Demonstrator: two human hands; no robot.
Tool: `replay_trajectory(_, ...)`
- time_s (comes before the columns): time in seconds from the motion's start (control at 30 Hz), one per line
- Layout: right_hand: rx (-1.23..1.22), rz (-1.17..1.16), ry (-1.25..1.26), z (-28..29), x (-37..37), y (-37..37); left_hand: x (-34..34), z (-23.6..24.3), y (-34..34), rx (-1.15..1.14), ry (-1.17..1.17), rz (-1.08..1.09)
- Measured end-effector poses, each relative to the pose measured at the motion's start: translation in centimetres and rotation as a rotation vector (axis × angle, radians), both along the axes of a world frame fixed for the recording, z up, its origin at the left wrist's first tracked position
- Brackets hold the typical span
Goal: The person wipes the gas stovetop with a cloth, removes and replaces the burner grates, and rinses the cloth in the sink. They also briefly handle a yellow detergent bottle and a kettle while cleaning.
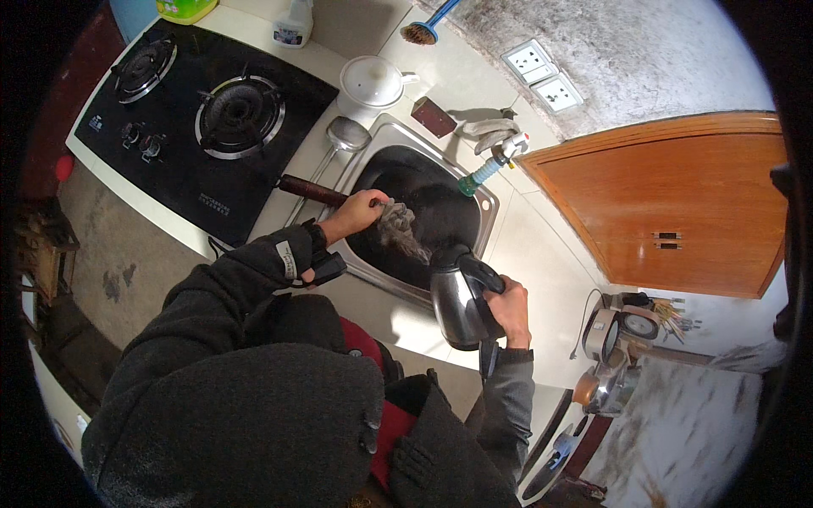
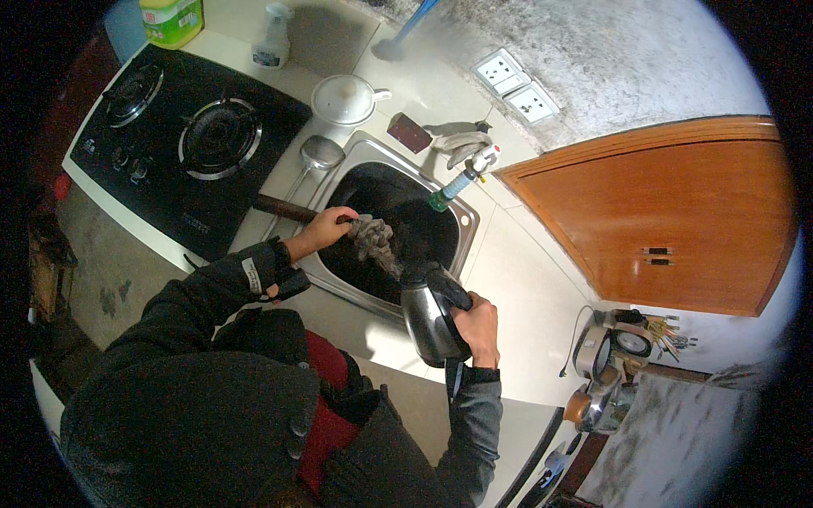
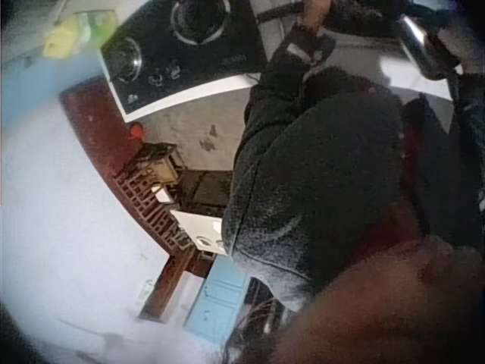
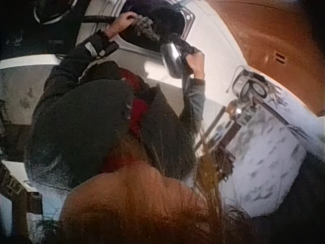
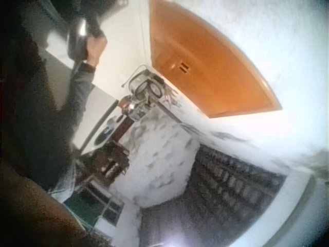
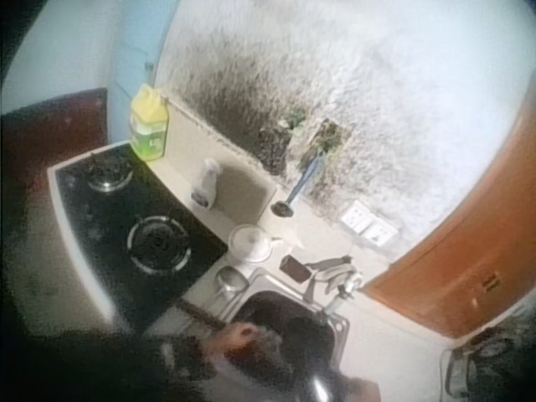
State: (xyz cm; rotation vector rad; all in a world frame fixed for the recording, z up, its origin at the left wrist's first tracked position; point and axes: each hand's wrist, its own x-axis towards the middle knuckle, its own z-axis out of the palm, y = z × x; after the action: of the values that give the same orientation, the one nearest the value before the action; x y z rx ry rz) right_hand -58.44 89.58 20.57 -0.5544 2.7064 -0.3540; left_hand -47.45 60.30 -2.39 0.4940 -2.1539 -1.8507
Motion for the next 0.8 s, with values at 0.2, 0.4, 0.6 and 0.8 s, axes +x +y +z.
replay_trajectory(0.2,0.032,0.014,-0.015,-0.2,0.1,-0.8,-0.6,-0.8,0.2,0.016,-0.011,0.000)
replay_trajectory(0.4,0.047,0.021,-0.019,-0.5,0.2,-1.1,-0.5,-0.4,0.0,-0.007,-0.017,0.000)
replay_trajectory(0.6,0.074,0.042,-0.019,-0.6,0.2,-1.5,-0.1,0.6,-0.2,0.011,-0.068,0.007)
replay_trajectory(0.8,0.095,0.057,-0.037,-0.3,0.4,-1.7,-0.1,0.3,-0.4,0.005,-0.099,-0.005)
